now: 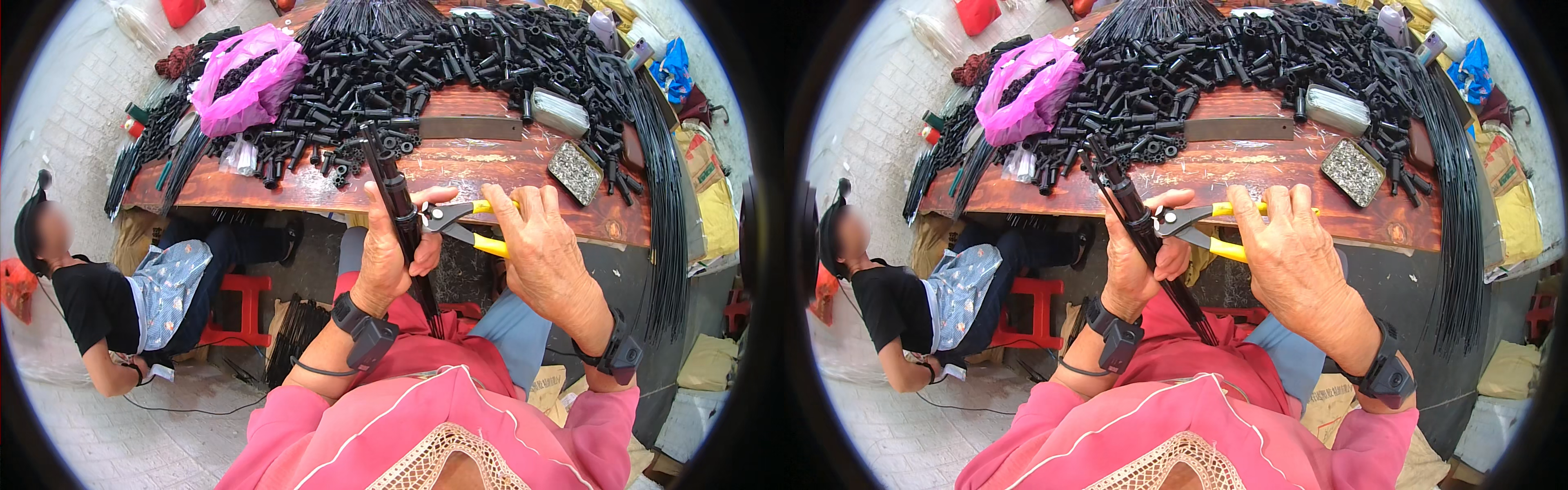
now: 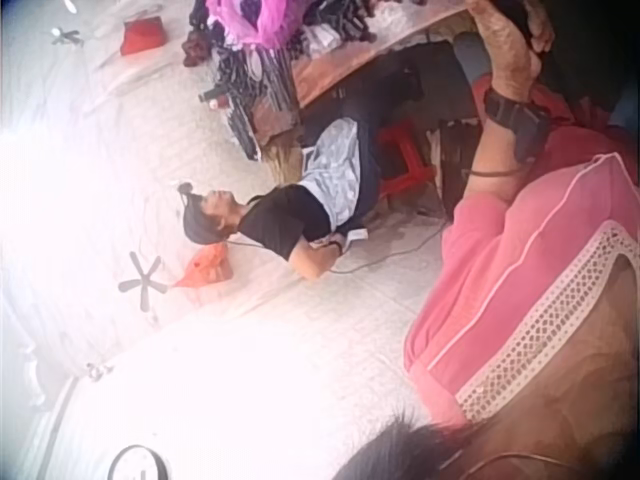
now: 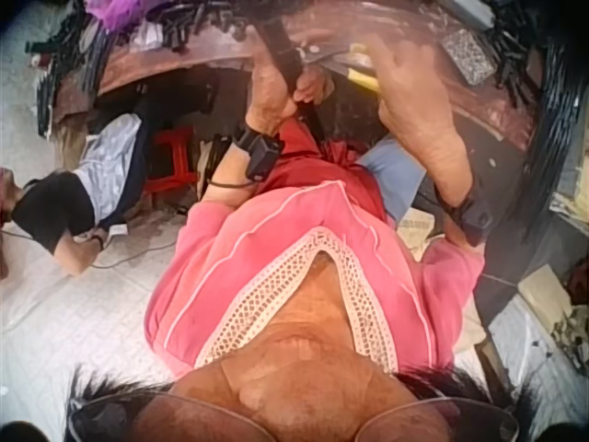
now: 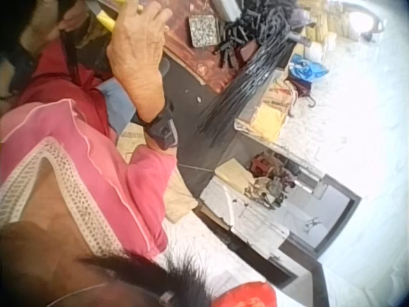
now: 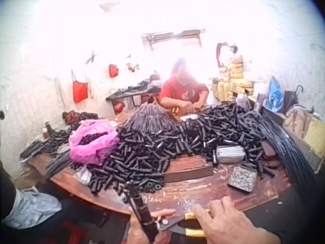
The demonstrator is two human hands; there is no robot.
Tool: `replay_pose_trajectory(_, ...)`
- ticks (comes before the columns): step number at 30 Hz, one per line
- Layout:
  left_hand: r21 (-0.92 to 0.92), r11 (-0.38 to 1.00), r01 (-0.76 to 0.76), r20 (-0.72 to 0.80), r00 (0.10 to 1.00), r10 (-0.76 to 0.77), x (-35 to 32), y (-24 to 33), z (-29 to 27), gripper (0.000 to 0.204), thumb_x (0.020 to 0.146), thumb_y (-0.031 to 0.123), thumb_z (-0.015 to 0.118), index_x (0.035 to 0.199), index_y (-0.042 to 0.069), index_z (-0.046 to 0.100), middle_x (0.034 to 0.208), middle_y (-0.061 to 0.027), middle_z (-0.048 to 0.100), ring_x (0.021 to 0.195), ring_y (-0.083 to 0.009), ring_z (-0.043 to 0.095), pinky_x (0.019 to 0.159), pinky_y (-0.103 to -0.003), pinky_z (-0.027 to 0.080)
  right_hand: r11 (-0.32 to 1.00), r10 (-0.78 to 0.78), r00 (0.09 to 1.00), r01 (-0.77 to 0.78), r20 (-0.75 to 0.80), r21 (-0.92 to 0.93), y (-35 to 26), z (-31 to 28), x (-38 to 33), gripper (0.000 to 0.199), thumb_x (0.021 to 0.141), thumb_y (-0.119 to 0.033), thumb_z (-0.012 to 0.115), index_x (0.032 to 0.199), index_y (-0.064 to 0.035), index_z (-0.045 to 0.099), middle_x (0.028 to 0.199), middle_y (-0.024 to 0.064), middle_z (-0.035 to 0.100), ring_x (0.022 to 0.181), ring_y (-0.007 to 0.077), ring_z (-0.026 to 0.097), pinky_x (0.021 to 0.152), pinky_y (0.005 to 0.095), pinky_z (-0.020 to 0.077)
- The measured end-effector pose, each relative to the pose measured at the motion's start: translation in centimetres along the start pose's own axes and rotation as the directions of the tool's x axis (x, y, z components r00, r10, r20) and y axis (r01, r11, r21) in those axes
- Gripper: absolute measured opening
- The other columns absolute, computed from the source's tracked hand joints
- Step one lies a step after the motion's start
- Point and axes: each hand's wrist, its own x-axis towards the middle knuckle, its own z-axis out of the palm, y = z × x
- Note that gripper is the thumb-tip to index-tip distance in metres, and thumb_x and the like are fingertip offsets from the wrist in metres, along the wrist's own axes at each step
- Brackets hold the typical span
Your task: Assembling the internal ribs and shaft mechanism of umbrellas at a factory workstation.
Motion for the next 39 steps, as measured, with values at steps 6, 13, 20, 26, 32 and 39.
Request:
replay_pose_trajectory(6,0.004,1.000,-0.025,0.031,0.999,0.024,-0.2,0.0,0.0,0.097,0.087,0.081,0.020,0.125,-0.001,0.057,0.049,0.0036,0.039,0.040,-0.0055,0.033,0.038,-0.021,0.029,0.991,-0.029,0.999,0.025,-0.024,-0.132,-0.3,-0.6,0.2,0.063,0.070,0.000,0.063,0.131,0.0006,0.049,0.095,0.0182,0.051,0.091,0.0330,0.050,0.075,0.0403,0.0476)
replay_pose_trajectory(13,0.019,0.999,-0.027,0.027,0.999,0.027,-0.3,-0.1,0.0,0.096,0.089,0.079,0.018,0.124,-0.001,0.058,0.048,0.0035,0.039,0.039,-0.0058,0.033,0.038,-0.021,0.027,0.975,-0.006,0.999,-0.003,-0.038,-0.222,-0.8,-0.5,0.4,0.055,0.073,-0.005,0.064,0.127,-0.0012,0.053,0.089,0.0142,0.053,0.084,0.0300,0.053,0.063,0.0373,0.0496)
replay_pose_trajectory(20,0.008,1.000,-0.023,-0.013,1.000,0.024,-0.2,0.1,0.0,0.096,0.089,0.079,0.018,0.126,-0.001,0.057,0.047,0.0037,0.038,0.038,-0.0061,0.032,0.037,-0.021,0.028,0.995,0.011,0.998,-0.017,-0.054,-0.102,-0.9,-0.1,0.5,0.051,0.074,-0.007,0.066,0.124,-0.0028,0.054,0.088,0.0151,0.053,0.084,0.0318,0.055,0.063,0.0386,0.0503)
replay_pose_trajectory(26,0.004,1.000,-0.016,-0.006,1.000,0.016,-0.3,0.3,-0.5,0.100,0.087,0.081,0.022,0.130,-0.005,0.051,0.048,0.0027,0.039,0.037,-0.0074,0.032,0.037,-0.023,0.029,0.999,0.047,0.999,-0.047,0.011,-0.017,0.0,0.2,-0.6,0.039,0.074,-0.010,0.069,0.111,-0.0046,0.056,0.085,0.0132,0.055,0.083,0.0301,0.058,0.063,0.0390,0.0504)
replay_pose_trajectory(32,0.069,0.997,-0.016,0.041,0.999,0.013,-0.4,0.1,0.0,0.103,0.085,0.082,0.026,0.126,-0.010,0.050,0.048,0.0018,0.039,0.036,-0.0082,0.032,0.037,-0.025,0.028,0.976,-0.032,0.999,0.040,0.039,-0.215,0.4,-2.2,0.5,0.013,0.076,-0.013,0.064,0.082,-0.0041,0.058,0.079,0.0111,0.059,0.077,0.0249,0.061,0.059,0.0351,0.0509)
replay_pose_trajectory(39,0.121,0.992,-0.044,0.005,0.999,0.043,-0.1,-0.1,-0.2,0.101,0.086,0.080,0.025,0.123,-0.010,0.052,0.048,0.0021,0.038,0.035,-0.0084,0.032,0.035,-0.025,0.029,0.953,-0.050,0.996,0.069,0.071,-0.295,-0.3,-1.8,1.3,0.014,0.075,-0.013,0.065,0.081,-0.0025,0.058,0.079,0.0130,0.060,0.078,0.0265,0.061,0.062,0.0333,0.0519)
